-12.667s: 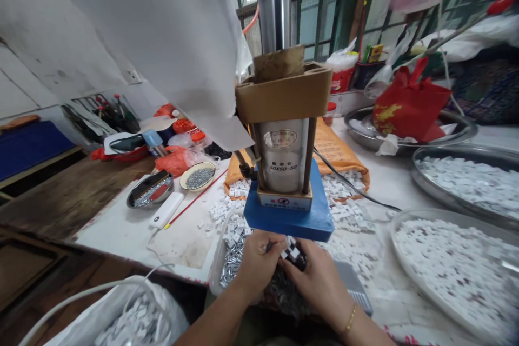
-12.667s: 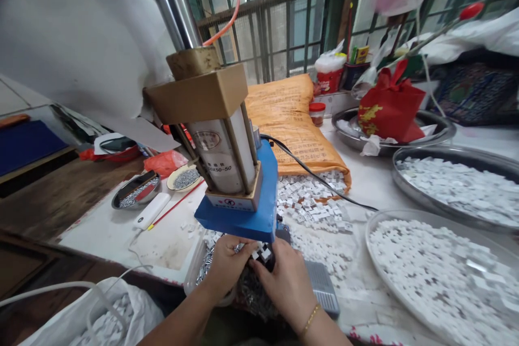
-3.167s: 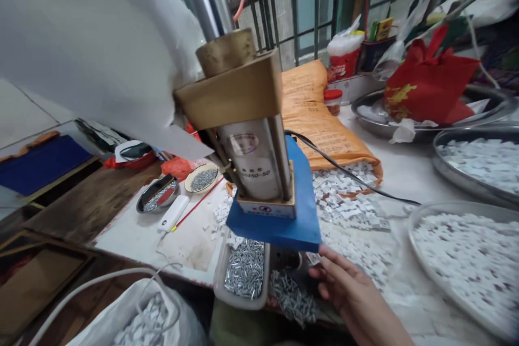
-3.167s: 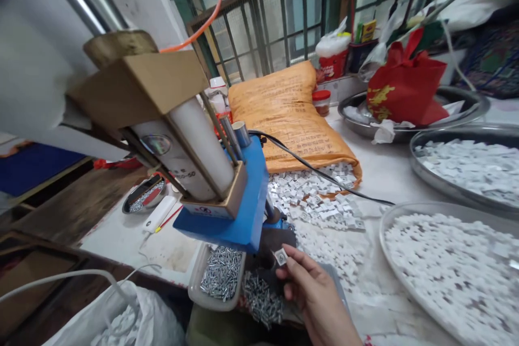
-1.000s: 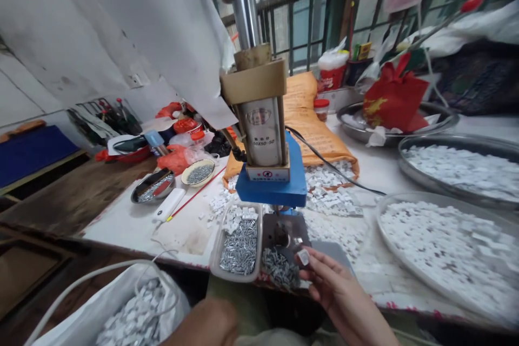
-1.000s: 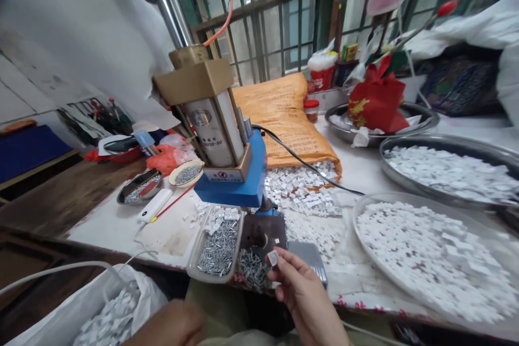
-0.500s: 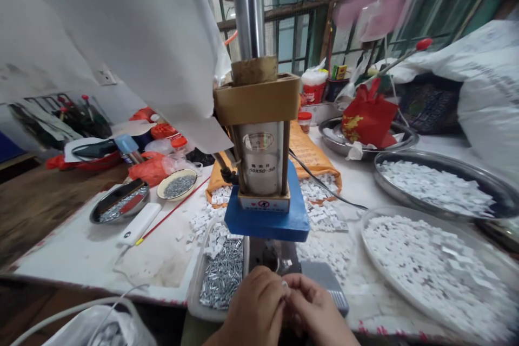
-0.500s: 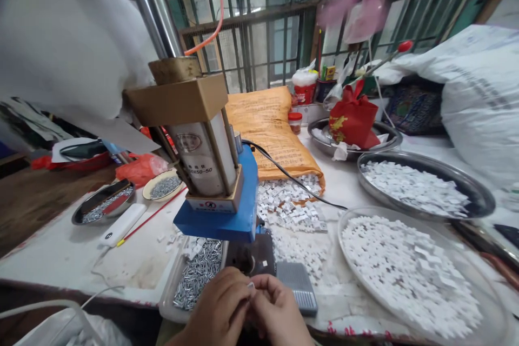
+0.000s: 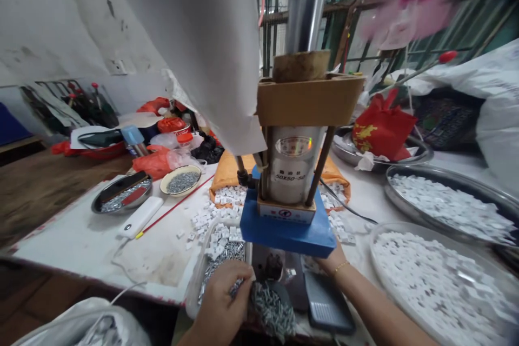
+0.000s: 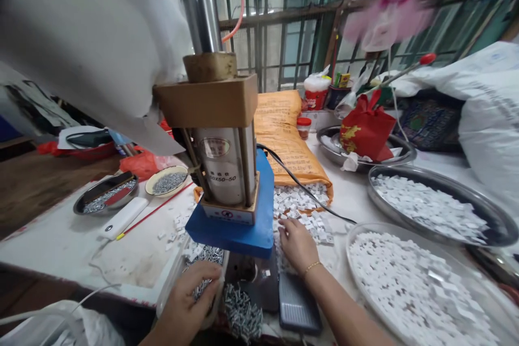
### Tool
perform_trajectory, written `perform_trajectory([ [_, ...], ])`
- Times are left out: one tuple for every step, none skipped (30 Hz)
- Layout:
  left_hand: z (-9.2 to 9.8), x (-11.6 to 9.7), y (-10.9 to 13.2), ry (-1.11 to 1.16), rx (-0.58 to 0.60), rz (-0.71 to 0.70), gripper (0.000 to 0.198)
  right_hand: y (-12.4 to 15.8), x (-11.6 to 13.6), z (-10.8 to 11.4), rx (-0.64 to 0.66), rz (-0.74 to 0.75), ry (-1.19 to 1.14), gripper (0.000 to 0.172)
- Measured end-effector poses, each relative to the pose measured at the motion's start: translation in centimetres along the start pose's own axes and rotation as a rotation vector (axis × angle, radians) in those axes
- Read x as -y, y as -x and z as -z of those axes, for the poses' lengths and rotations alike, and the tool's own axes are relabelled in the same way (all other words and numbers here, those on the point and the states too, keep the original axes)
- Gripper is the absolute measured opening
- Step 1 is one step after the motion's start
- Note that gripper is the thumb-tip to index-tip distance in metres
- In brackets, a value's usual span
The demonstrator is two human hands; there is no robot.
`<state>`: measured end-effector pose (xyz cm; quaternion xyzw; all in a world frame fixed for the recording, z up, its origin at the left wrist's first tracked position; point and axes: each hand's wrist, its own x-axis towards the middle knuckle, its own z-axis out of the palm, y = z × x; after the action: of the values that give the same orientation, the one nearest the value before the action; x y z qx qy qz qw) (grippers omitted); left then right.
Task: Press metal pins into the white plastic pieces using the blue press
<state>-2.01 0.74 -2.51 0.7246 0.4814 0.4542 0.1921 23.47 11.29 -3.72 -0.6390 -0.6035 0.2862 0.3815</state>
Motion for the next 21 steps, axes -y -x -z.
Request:
perform_trajectory([
  [0.0,0.4,0.1,-0.014,-0.012,0.023,0.012,0.1,-0.1,-0.3,0.021,0.018,0.023,0.009],
  [0.0,0.8,0.1,-0.031,-0.024,0.047,0.012,0.3,-0.3,-0.6,0.042,0.034,0.048,0.008],
  [-0.1,1.2,0.2,-0.046,-0.033,0.071,0.012,0.4,-0.4,-0.8,0.061,0.049,0.073,0.007],
  [-0.2,1.5,0.3,-0.057,-0.034,0.092,0.012,0.5,-0.6,-0.9,0.078,0.063,0.092,0.007],
  [-0.3,1.7,0.4,-0.062,-0.033,0.111,0.012,0.5,-0.7,-1.0,0.092,0.078,0.108,0.006],
  [-0.5,1.8,0.5,-0.061,-0.033,0.129,0.012,0.5,-0.9,-0.9,0.102,0.093,0.121,0.006],
  [-0.6,1.9,0.6,-0.051,-0.035,0.146,0.012,0.4,-1.0,-0.8,0.107,0.109,0.132,0.006],
  [-0.7,1.9,0.7,-0.034,-0.037,0.166,0.012,0.4,-1.0,-0.6,0.106,0.124,0.142,0.006],
  [-0.8,1.9,0.8,-0.012,-0.044,0.186,0.012,0.5,-1.1,-0.4,0.100,0.139,0.151,0.006],
  [-0.8,1.8,0.8,0.016,-0.054,0.208,0.013,0.6,-1.0,-0.1,0.092,0.152,0.158,0.008],
  [-0.8,1.8,0.8,0.046,-0.067,0.233,0.013,0.9,-0.9,0.2,0.082,0.163,0.163,0.010],
  [-0.8,1.6,0.7,0.078,-0.079,0.262,0.012,1.4,-0.6,0.4,0.071,0.172,0.166,0.013],
  [-0.8,1.5,0.5,0.110,-0.092,0.293,0.012,2.0,-0.3,0.5,0.061,0.180,0.169,0.016],
  [-0.8,1.3,0.2,0.140,-0.106,0.327,0.012,2.7,0.2,0.5,0.056,0.182,0.167,0.019],
  [-0.9,1.0,-0.2,0.170,-0.117,0.362,0.012,3.5,0.9,0.2,0.061,0.178,0.150,0.022],
  [-1.0,0.8,-0.7,0.200,-0.123,0.393,0.012,4.3,1.6,-0.2,0.071,0.171,0.123,0.025],
  [-1.2,0.4,-1.2,0.228,-0.127,0.414,0.012,5.1,2.4,-0.7,0.101,0.149,0.062,0.026],
  [-1.4,0.1,-1.7,0.256,-0.125,0.425,0.012,5.7,3.2,-1.4,0.132,0.131,-0.014,0.027],
  [-1.6,-0.2,-2.2,0.279,-0.119,0.423,0.013,6.3,3.9,-2.0,0.152,0.119,-0.075,0.028],
  [-1.8,-0.6,-2.7,0.295,-0.109,0.414,0.013,6.7,4.5,-2.6,0.160,0.106,-0.116,0.027],
  [-2.0,-0.9,-3.1,0.303,-0.094,0.401,0.013,6.9,4.9,-3.1,0.161,0.097,-0.146,0.027],
])
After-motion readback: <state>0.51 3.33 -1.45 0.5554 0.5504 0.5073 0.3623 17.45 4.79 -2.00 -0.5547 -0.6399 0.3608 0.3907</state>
